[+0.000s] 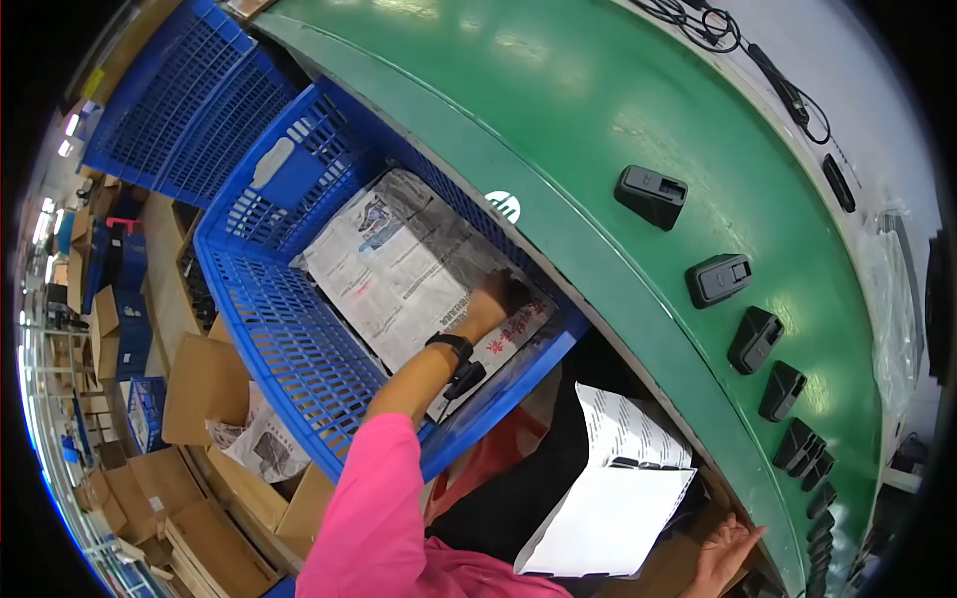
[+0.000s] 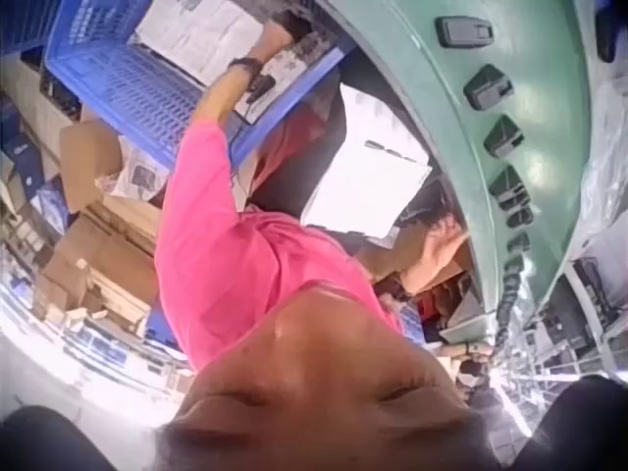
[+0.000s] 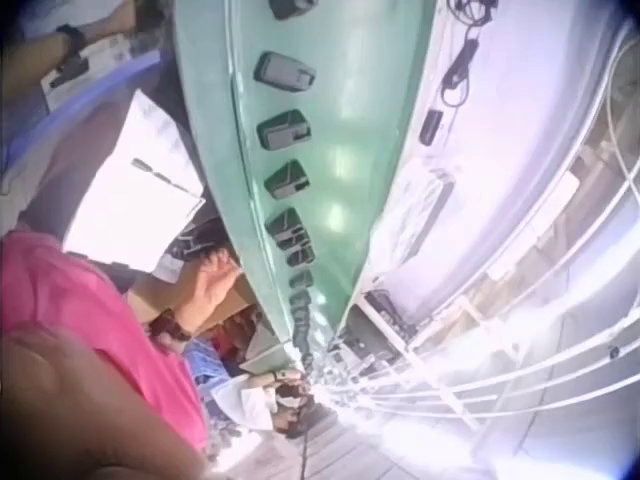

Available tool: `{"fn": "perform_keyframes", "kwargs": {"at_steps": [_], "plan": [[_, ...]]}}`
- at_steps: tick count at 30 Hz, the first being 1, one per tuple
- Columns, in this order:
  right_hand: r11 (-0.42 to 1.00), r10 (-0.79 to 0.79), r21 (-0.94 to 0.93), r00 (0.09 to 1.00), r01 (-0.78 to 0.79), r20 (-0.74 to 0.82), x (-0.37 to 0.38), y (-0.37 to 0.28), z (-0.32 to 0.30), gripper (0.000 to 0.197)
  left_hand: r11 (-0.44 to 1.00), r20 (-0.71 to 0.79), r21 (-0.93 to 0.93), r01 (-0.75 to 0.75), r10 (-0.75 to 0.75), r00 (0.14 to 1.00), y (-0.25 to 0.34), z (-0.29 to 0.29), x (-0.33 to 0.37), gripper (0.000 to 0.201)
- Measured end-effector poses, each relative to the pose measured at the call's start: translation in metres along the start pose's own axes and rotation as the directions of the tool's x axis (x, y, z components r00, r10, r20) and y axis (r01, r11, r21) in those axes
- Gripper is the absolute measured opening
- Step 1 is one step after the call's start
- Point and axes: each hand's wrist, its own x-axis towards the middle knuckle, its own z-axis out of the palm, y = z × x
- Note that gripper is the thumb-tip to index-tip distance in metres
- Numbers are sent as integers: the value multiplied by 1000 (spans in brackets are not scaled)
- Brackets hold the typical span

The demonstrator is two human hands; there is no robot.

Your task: The person picks up a white electronic device from a blue crate, peels a black adhesive strip from a sheet, and presses it onto the device. After repeating this process, the person places the devices into a cardboard box.

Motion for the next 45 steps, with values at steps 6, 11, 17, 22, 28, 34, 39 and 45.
{"fn": "perform_keyframes", "kwargs": {"at_steps": [6, 11, 17, 22, 28, 34, 39, 45], "plan": [[998, 44, -42, 999, -43, 22, -10, 1, 41, 35, 913, -245, -112, -392, 357, 901, -5, 64, 25, 24], [989, 149, -7, 987, -150, -58, -22, -4, 55, 36, 880, -181, 47, -472, 473, 862, -10, 67, 29, 23], [992, 128, 9, 992, -129, 16, -30, 0, 77, 32, 914, -185, -21, -406, 396, 900, -40, 79, 25, 40], [995, 93, 22, 994, -95, 55, -36, 1, 89, 32, 962, 16, -63, -267, 268, 963, -19, 69, 22, 53], [992, 93, 73, 985, -104, 143, -37, 2, 91, 31, 747, 216, 320, -583, 541, 813, -31, 58, 23, 33], [992, 53, 105, 992, -65, 115, -37, 0, 87, 34, 878, 435, 296, -375, 226, 872, -3, 45, -6, 36], [990, 84, 109, 992, -94, 91, -35, 2, 85, 36, 956, 4, 73, -285, 285, 958, 7, 18, -19, 36], [995, 71, 66, 997, -73, 39, -32, -4, 73, 41, 958, 187, 43, -282, 270, 945, 15, 34, -8, 33]]}}
